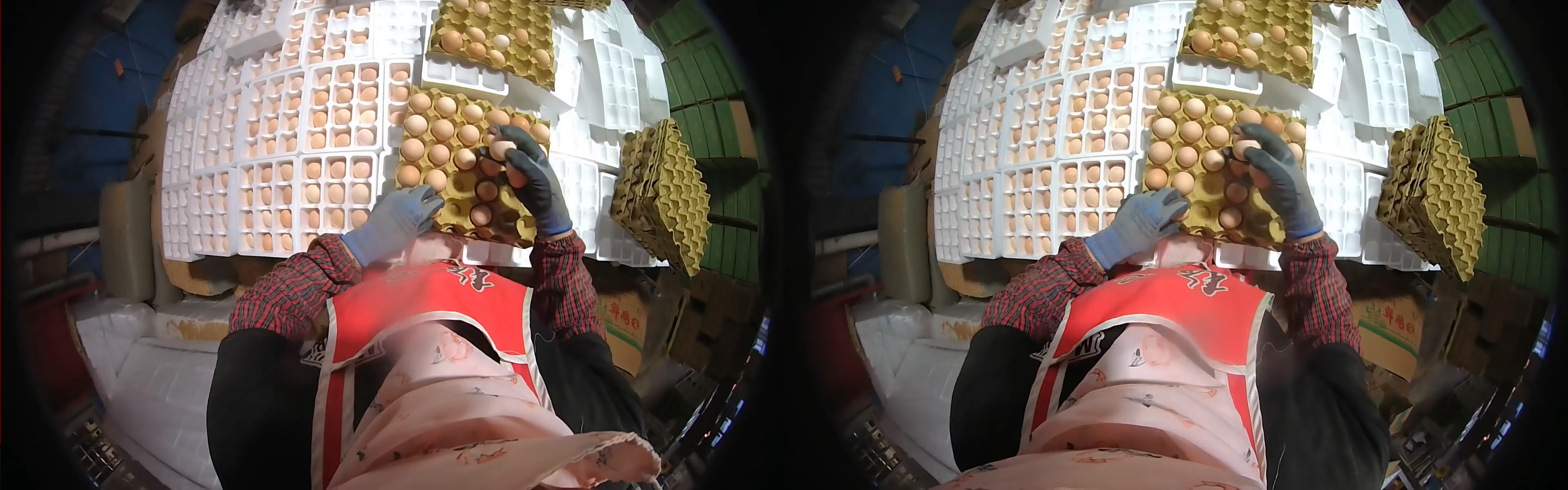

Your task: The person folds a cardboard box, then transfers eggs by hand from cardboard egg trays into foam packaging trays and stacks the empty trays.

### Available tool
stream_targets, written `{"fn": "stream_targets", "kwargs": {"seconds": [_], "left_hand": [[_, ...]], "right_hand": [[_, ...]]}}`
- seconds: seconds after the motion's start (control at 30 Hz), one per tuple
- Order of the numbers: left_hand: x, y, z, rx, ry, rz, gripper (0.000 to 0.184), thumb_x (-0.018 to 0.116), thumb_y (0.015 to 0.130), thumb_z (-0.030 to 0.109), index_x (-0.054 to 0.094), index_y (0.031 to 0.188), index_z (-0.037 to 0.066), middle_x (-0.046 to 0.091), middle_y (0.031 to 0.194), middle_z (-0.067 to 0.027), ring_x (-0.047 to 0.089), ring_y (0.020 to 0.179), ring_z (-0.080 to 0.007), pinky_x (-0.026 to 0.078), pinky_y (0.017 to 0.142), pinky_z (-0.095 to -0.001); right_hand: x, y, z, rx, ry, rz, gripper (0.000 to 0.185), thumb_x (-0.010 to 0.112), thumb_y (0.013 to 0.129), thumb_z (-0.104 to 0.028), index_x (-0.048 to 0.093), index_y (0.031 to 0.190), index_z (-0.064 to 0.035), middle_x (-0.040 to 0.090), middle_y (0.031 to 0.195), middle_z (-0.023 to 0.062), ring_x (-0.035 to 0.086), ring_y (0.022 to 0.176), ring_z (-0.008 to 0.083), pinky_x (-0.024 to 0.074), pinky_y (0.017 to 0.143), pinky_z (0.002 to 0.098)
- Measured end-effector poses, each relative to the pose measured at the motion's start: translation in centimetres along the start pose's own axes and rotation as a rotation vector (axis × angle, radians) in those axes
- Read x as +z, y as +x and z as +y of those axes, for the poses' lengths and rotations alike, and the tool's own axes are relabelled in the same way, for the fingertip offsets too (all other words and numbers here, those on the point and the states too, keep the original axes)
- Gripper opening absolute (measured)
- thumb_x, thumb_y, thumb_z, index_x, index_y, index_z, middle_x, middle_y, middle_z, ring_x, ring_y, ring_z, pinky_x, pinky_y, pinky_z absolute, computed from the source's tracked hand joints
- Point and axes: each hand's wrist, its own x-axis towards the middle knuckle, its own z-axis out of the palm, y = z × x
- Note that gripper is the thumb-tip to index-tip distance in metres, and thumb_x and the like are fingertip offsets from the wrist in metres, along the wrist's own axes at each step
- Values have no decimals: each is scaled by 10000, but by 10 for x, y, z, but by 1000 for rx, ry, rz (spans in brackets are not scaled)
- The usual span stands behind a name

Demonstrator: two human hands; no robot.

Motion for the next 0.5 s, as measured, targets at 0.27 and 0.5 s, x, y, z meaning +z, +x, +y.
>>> {"fn": "stream_targets", "kwargs": {"seconds": [0.27,0.5], "left_hand": [[-72,-18,-41,-453,-1375,220,548,728,860,183,557,1371,82,609,1246,-35,584,1094,-125,497,894,-258],[-35,16,-25,-126,651,-248,528,719,810,474,582,1179,122,515,1317,-130,463,1244,-286,422,972,-402]], "right_hand": [[59,26,25,-239,-1834,8,388,777,708,-148,664,1078,-121,517,1292,127,583,1045,352,548,813,446],[46,46,-4,-146,-1515,-148,352,770,746,-215,663,1062,-104,562,1200,140,587,1069,326,530,832,448]]}}
